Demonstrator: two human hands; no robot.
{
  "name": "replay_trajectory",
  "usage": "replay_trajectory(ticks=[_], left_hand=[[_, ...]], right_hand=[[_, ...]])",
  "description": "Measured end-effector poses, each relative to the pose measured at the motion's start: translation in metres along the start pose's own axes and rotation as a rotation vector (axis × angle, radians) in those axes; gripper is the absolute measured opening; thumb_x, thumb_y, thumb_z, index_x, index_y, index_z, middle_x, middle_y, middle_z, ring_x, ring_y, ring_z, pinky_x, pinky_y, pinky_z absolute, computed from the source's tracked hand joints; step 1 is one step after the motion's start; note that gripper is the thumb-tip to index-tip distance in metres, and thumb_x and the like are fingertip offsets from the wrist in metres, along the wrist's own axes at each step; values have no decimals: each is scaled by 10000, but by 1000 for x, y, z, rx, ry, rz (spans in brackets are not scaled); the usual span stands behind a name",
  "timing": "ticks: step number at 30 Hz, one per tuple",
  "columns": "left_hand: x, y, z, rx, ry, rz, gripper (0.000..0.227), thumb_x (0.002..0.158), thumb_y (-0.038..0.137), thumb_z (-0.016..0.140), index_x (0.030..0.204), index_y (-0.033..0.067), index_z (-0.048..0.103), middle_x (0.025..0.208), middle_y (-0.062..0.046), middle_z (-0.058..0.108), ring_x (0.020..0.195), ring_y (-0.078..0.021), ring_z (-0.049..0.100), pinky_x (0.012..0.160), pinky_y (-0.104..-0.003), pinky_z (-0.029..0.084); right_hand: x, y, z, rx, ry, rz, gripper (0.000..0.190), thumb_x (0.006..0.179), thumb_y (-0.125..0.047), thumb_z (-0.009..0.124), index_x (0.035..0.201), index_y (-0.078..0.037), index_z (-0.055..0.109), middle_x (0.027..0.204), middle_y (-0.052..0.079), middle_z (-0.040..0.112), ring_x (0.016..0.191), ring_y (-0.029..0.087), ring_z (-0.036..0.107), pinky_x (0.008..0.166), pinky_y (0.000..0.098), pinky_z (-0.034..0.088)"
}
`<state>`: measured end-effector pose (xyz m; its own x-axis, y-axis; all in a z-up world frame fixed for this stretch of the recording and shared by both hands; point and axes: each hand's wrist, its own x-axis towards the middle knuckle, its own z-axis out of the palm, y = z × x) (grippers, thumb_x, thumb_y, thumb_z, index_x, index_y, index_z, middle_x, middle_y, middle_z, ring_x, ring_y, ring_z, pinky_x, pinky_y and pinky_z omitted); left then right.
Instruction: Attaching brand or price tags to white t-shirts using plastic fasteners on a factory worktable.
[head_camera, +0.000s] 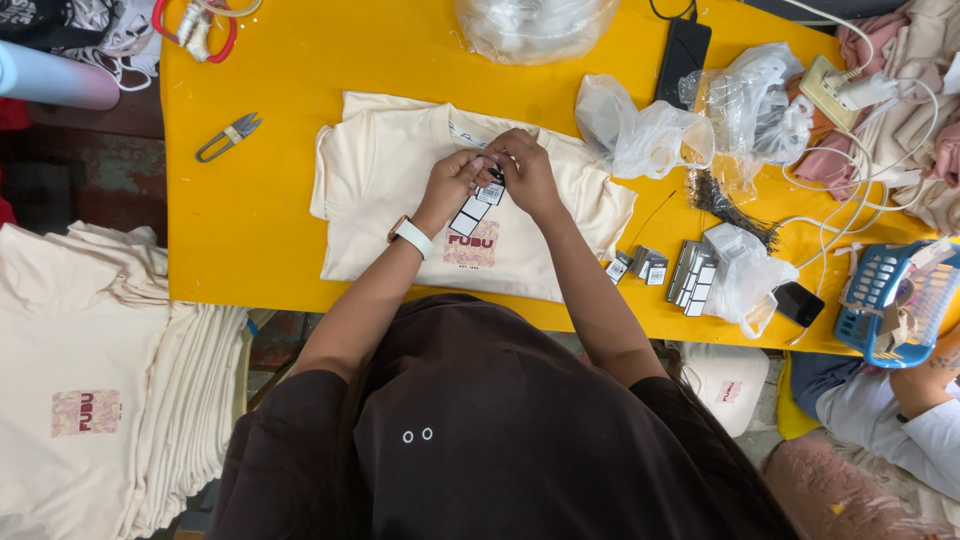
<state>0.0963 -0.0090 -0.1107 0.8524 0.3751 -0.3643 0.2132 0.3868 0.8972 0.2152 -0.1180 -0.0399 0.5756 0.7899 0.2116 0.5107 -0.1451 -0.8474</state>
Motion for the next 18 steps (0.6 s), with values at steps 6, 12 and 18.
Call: replay_trajectory(ticks=[6, 12, 18], left_hand=[[1, -2, -2, -19, -12, 3, 215, 1068, 156, 527, 1029, 106, 732, 862, -29, 749, 784, -72, 715, 610, -156, 564], [1, 1, -2, -34, -20, -14, 209, 1065, 153, 529, 1026, 100, 728, 858, -22, 744, 776, -60, 707, 602, -142, 556], [5, -7, -5, -30, -39, -19, 195, 1062, 152, 544, 1018, 100, 727, 838, -26, 744, 760, -68, 722, 593, -137, 554]], right_hand=[[0, 3, -2, -2, 8, -25, 128, 921, 85, 695, 938, -31, 747, 878, 122, 676, 836, 327, 650, 792, 432, 542], [1, 2, -3, 2, 2, -34, 126, 919, 84, 695, 937, -31, 743, 883, 127, 680, 832, 332, 648, 794, 439, 536], [4, -2, -4, -9, -27, -44, 119, 924, 84, 687, 931, -25, 735, 876, 134, 673, 822, 341, 641, 787, 443, 532]])
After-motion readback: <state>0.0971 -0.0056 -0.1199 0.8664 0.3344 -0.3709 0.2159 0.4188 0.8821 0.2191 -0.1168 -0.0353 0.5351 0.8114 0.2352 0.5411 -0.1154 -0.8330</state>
